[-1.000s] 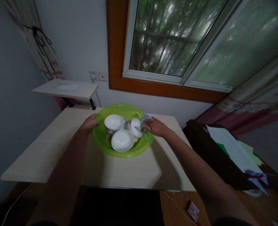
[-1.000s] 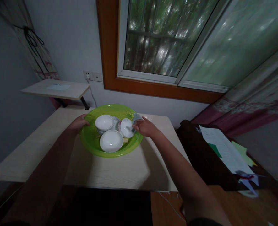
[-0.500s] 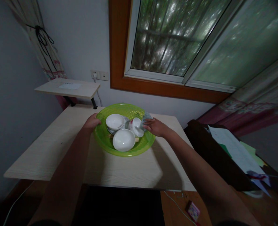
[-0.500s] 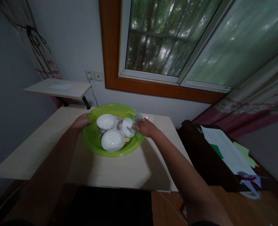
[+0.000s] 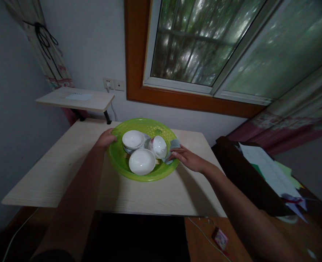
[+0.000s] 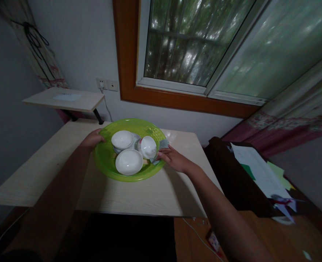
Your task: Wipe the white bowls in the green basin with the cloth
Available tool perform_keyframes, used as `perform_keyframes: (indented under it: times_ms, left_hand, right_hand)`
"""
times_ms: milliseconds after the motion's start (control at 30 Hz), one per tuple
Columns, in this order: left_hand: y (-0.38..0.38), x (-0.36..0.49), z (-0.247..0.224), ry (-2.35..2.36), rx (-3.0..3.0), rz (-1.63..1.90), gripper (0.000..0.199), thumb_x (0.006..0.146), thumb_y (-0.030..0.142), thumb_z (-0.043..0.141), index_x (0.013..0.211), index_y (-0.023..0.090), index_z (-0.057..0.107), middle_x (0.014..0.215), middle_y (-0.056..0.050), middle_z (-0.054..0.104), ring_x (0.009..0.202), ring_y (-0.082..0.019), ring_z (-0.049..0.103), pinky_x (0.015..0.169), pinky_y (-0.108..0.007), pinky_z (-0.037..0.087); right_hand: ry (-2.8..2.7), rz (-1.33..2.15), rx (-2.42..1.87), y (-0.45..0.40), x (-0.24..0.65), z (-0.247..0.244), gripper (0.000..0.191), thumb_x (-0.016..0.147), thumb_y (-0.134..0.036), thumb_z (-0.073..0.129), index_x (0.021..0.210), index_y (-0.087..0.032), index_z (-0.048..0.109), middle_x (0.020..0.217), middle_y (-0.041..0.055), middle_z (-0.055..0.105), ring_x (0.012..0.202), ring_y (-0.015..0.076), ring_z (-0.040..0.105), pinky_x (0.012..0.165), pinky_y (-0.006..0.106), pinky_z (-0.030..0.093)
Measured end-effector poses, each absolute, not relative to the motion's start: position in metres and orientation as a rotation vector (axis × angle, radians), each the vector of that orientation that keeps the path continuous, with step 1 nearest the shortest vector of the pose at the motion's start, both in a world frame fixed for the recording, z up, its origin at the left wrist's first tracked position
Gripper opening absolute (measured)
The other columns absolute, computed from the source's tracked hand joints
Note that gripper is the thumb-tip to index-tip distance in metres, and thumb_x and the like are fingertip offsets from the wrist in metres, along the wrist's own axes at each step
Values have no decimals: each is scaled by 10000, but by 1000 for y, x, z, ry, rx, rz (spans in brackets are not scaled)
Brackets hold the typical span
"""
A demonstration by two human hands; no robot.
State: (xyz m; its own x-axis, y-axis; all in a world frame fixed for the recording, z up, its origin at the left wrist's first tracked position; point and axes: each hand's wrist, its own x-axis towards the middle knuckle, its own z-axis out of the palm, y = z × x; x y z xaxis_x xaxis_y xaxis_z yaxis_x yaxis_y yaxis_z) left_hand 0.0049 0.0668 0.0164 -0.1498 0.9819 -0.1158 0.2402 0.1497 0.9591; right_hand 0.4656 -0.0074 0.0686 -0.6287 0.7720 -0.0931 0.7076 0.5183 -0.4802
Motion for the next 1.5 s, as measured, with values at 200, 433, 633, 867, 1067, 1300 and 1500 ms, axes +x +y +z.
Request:
perform_keyframes:
  times_ms: [200,433,633,867,1067,1300,1500]
  left_hand:
    - [67,5,22,1521,1162,1028,671,506,158,674,1165,182,796,919,-72,828,771,-299,765,663,-354,602]
    - [67,4,24,1524,1142,1029,734,521,142,689,1247,177,789,982,-83,842,803,-301,782,688,-366,624]
    - [72,2,22,1518,1153,1000,734,530,152,713,1260,169,784,1021,-100,848,841,-316,795,713,-378,634]
    - [76,9,29,1696,1179,1010,415,666,232,811,1079,186,806,966,-90,840,893,-297,794,826,-385,631]
    - [57,12,27,1815,1216,1257,234,846,371,773,1000,194,781,1193,-126,838,1247,-305,757,1136,-409,559]
    - [-3,19,11,1555,914,1439,443,892,411,778,1274,200,703,1355,-155,775,1241,-286,776,1037,-414,647]
    - [-40,41,-3,1533,903,1357,531,931,481,764,1380,208,687,1381,-164,756,1219,-300,783,987,-454,687]
  right_hand:
    - [-2686,609,-1217,1,468,66,757,1210,-661,235,1171,-301,900,1383,92,839,1384,317,725,1409,643,269]
    - [-2784,458,-1157,47,469,60,725,1226,-578,280,1025,-247,892,1236,109,874,1378,305,727,1366,563,359]
    - [-2812,322,-1186,65,466,55,651,1220,-507,328,1033,-245,894,1301,114,865,1513,324,642,1385,583,333]
    - [-2630,237,-1169,51,469,34,681,1227,-503,306,958,-265,885,1224,88,880,1435,310,698,1390,592,339]
    - [-2521,138,-1259,30,466,28,655,1232,-428,317,910,-269,865,1127,68,888,1337,292,742,1380,550,362]
    - [-2433,-118,-1554,-14,438,32,620,1238,-379,348,926,-207,856,1079,131,883,1186,296,769,1309,481,398]
    - [-2399,-259,-1711,-59,389,30,605,1229,-389,437,873,-169,874,909,139,869,984,289,783,1112,444,476]
